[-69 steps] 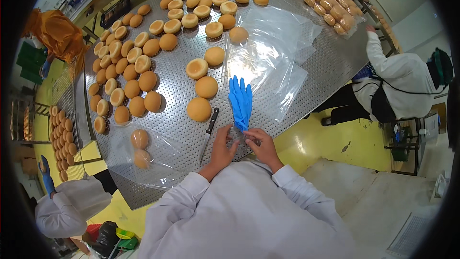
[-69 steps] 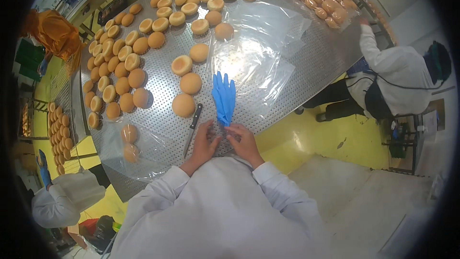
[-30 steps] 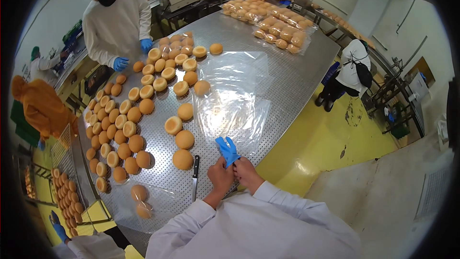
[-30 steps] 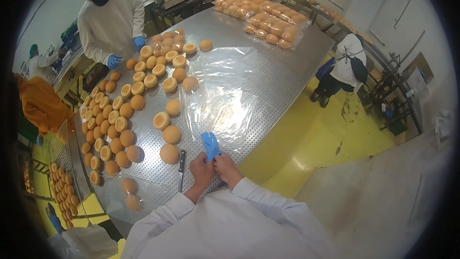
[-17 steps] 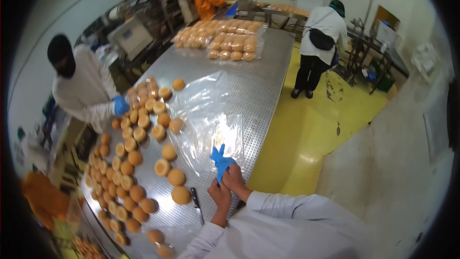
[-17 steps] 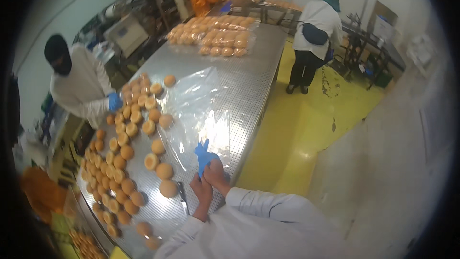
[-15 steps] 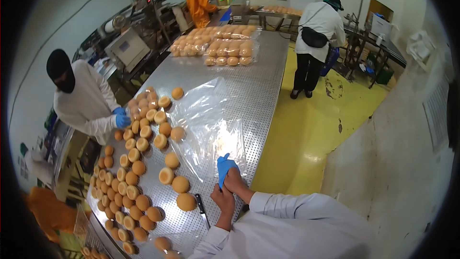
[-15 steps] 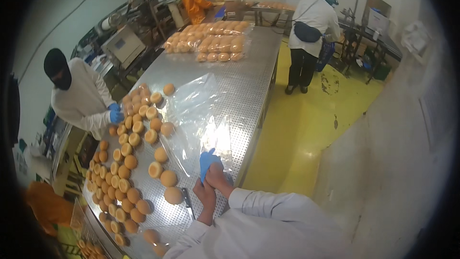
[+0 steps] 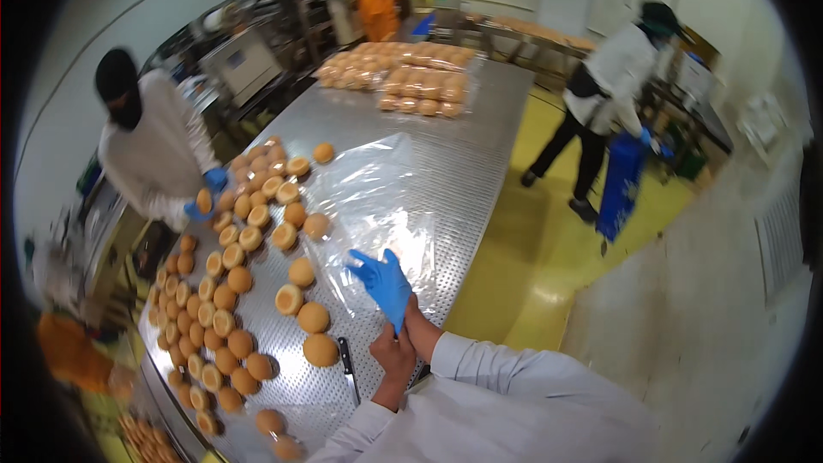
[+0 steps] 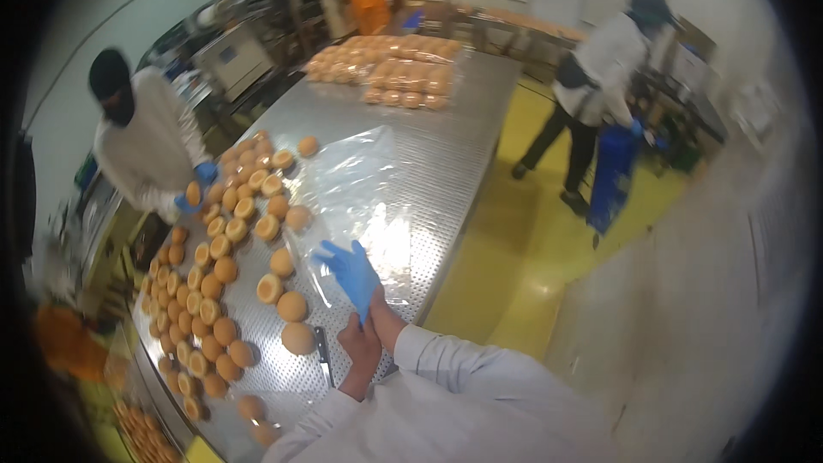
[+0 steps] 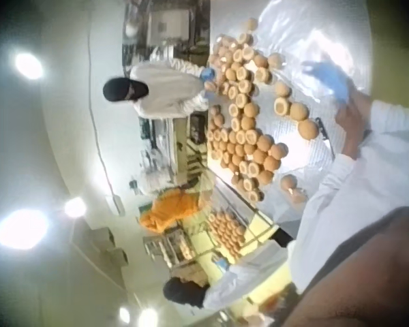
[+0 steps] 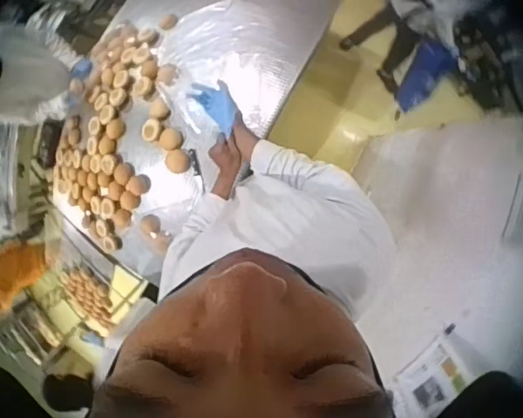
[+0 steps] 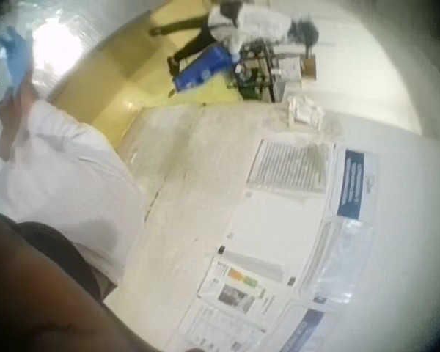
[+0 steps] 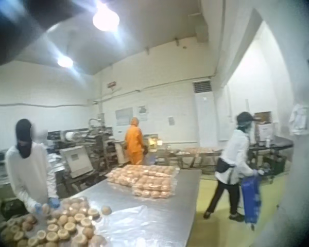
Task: The person places round baked buns into clear plastic bags on a perforated metal table. They arrange the buns in rows within the bags and then fold the top of the bags to close them. The person repeats this process for multiple bags throughout the video.
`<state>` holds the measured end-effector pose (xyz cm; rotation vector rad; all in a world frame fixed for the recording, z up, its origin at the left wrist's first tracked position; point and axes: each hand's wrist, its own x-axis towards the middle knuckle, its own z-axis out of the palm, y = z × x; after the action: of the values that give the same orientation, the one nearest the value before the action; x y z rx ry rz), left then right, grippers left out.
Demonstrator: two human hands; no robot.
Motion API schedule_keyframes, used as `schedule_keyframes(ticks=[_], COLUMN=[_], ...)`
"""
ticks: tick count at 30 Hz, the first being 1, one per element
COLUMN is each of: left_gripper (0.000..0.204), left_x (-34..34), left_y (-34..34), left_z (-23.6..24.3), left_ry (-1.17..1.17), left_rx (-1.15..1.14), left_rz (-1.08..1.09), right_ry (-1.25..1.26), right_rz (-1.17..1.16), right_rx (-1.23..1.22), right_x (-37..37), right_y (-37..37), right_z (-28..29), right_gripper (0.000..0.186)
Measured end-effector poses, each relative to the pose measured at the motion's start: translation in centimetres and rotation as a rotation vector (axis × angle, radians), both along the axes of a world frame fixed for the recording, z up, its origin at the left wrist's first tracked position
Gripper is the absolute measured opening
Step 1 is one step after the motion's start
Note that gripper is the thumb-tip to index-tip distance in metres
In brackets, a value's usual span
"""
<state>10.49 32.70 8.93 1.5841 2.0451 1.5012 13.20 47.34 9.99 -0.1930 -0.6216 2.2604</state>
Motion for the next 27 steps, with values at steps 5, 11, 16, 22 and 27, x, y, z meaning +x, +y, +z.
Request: schedule_keyframes(ticks=[5,11,16,22,27], left_gripper=[0.017,0.017,0.015,0.025,0.023], left_x=[0.7,-0.1,-0.3,-3.3,-3.6], left_y=[-0.9,-1.5,-3.6,-3.2,-0.8], left_z=[0.2,1.7,2.8,0.1,-1.8], left_ry=[0.103,0.156,-0.07,-0.993,-1.376], left_rx=[0.061,0.018,-0.154,-0.24,-0.317], left_rz=[-0.048,0.034,-0.155,-0.095,-0.193], right_ry=[-0.382,-0.584,-0.651,-0.417,-0.312], right_rz=[-0.402,-0.07,-0.099,0.03,0.235], right_rx=[0.117,0.288,0.041,0.351,0.289], right_x=[-0.3,-0.6,2.3,7.1,7.2], right_y=[-1.1,-2.2,-3.5,-5.8,-8.6], right_z=[0.2,-3.1,-3.6,3.3,5.0], right_gripper=[0.063,0.066,0.056,0.08,0.095])
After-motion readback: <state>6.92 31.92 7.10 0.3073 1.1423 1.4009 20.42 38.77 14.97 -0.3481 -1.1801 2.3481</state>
